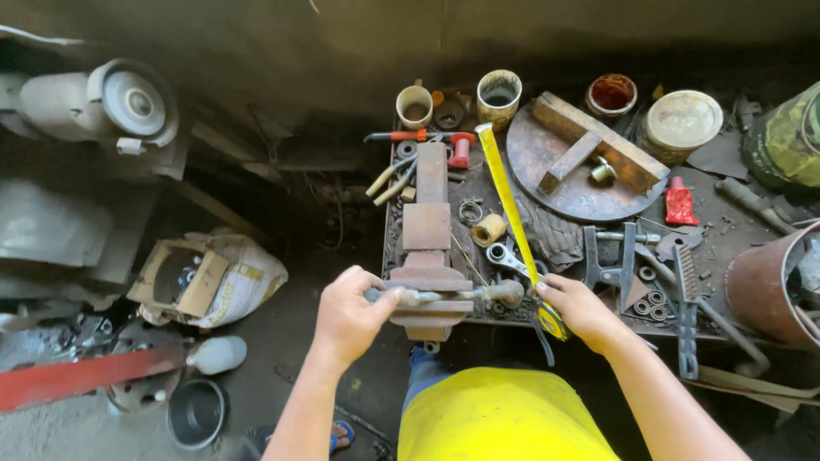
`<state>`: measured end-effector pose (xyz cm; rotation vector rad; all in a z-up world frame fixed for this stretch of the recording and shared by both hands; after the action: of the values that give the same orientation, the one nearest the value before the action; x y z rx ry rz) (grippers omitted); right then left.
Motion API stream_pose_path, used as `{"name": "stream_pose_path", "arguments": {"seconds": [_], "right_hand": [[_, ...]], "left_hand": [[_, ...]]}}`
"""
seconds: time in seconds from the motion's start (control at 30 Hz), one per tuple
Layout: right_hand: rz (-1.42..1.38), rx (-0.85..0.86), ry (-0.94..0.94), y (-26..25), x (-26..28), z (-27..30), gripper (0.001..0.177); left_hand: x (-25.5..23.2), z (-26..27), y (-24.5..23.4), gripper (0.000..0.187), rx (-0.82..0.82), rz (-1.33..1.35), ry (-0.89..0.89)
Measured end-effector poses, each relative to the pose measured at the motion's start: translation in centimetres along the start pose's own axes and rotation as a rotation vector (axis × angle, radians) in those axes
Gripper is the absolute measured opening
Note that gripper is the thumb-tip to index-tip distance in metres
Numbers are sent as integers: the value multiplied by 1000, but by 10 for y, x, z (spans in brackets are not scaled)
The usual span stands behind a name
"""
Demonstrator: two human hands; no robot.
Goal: The person uses a wire brush to clean a metal rod clamped in a vise, removing rust and debris. They then use a tape measure to measure the length of the cleaned rod.
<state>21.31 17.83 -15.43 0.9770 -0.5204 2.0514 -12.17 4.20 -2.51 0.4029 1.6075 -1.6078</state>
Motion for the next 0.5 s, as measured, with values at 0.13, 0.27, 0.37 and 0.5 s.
{"name": "stream_pose_path", "arguments": {"seconds": [0.13, 0.27, 0.37, 0.5], "right_hand": [[147, 44, 205, 3, 53, 51, 37], [168, -95, 138, -5, 43, 68, 46], [-451, -64, -279, 8, 74, 87, 41], [-26, -153, -73, 25, 106, 61, 29]], "left_hand": [[-35, 8, -28, 23, 84, -15, -16], [-43, -7, -83, 22, 29, 151, 122], [3, -43, -85, 21, 109, 195, 60], [82, -92, -31, 18, 185, 461, 40]]}}
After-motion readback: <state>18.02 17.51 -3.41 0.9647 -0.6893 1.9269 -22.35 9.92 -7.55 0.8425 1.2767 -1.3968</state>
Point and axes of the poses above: each hand's wrist, its own z-axis away from the middle knuckle, its own y-axis out of the palm, x = y × z, the point moved 2 cm from there along -z, towards the middle knuckle, and after that the axes turned 11 degrees about x, right-handed, at the moved point
